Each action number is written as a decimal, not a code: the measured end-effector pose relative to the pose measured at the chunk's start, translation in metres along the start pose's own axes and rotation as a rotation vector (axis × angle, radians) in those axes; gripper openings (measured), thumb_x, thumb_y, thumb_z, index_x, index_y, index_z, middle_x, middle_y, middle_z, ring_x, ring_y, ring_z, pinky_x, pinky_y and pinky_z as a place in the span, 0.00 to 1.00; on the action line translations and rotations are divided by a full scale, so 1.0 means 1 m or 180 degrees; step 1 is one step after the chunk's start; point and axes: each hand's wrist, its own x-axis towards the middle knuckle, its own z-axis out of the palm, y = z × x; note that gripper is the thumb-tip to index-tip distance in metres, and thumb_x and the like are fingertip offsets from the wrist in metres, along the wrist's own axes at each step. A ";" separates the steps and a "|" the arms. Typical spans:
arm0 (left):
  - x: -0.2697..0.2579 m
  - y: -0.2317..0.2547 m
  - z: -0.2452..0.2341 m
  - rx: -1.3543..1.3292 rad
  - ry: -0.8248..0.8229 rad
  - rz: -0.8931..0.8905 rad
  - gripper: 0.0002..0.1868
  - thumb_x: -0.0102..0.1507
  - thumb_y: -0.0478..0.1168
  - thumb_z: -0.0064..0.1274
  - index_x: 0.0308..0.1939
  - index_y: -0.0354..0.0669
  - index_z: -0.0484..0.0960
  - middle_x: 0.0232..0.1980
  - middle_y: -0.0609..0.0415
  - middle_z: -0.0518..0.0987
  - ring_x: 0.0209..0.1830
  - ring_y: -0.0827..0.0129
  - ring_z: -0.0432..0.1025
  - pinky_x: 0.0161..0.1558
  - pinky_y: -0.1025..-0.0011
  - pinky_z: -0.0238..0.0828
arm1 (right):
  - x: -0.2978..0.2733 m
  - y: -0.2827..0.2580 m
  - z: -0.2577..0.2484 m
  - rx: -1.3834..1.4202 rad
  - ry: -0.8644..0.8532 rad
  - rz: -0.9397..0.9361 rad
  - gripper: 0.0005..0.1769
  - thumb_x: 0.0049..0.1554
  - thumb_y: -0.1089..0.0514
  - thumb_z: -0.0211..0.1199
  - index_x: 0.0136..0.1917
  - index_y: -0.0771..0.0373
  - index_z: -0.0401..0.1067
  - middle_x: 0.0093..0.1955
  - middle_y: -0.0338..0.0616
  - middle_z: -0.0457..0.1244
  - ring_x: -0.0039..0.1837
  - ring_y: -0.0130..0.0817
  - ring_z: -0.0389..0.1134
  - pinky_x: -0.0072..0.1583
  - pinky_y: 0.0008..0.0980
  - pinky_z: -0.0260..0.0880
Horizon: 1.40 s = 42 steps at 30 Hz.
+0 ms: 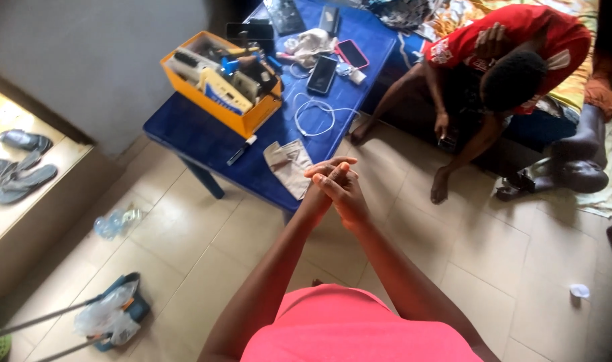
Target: Assembling a broom handle and head.
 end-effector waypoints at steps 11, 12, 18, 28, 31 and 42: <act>0.075 -0.066 0.038 -0.0121 -0.0238 0.0031 0.28 0.71 0.60 0.46 0.61 0.41 0.77 0.50 0.53 0.76 0.53 0.70 0.72 0.55 0.71 0.68 | 0.030 -0.003 -0.071 -0.0161 0.0325 0.0153 0.12 0.59 0.55 0.63 0.50 0.66 0.80 0.53 0.44 0.69 0.60 0.34 0.69 0.65 0.34 0.66; 0.080 -0.068 0.039 0.0028 -0.0235 0.0110 0.28 0.71 0.60 0.45 0.61 0.41 0.77 0.50 0.53 0.76 0.53 0.70 0.72 0.55 0.71 0.68 | 0.034 -0.004 -0.074 -0.0224 0.0374 0.0249 0.13 0.59 0.55 0.62 0.50 0.65 0.80 0.53 0.43 0.69 0.60 0.33 0.69 0.64 0.33 0.66; 0.137 -0.105 0.038 -0.0196 -0.0329 0.0032 0.28 0.71 0.59 0.46 0.60 0.40 0.78 0.46 0.51 0.79 0.47 0.67 0.74 0.51 0.70 0.70 | 0.075 0.027 -0.113 -0.0352 0.0530 0.0302 0.13 0.59 0.55 0.61 0.50 0.65 0.80 0.51 0.42 0.68 0.58 0.33 0.67 0.63 0.35 0.65; 0.256 -0.045 0.006 -0.0696 -0.0165 -0.0709 0.27 0.69 0.61 0.47 0.60 0.45 0.77 0.45 0.56 0.80 0.49 0.73 0.75 0.51 0.75 0.69 | 0.214 0.028 -0.146 -0.0318 0.0294 0.0345 0.13 0.59 0.56 0.61 0.50 0.66 0.79 0.51 0.42 0.68 0.59 0.33 0.68 0.63 0.34 0.66; 0.285 -0.053 -0.016 -0.0895 -0.0066 -0.0455 0.28 0.69 0.61 0.49 0.60 0.42 0.77 0.45 0.56 0.80 0.47 0.73 0.74 0.48 0.74 0.70 | 0.253 0.040 -0.145 -0.0209 0.0169 0.0170 0.13 0.60 0.56 0.61 0.50 0.67 0.79 0.51 0.43 0.70 0.59 0.33 0.70 0.63 0.32 0.67; 0.335 -0.097 -0.083 -0.1212 0.0748 -0.0409 0.47 0.65 0.62 0.55 0.81 0.46 0.55 0.45 0.53 0.79 0.44 0.74 0.73 0.47 0.74 0.71 | 0.339 0.088 -0.136 -0.0093 -0.0476 0.0672 0.16 0.60 0.54 0.63 0.55 0.67 0.78 0.52 0.44 0.70 0.56 0.30 0.69 0.61 0.30 0.67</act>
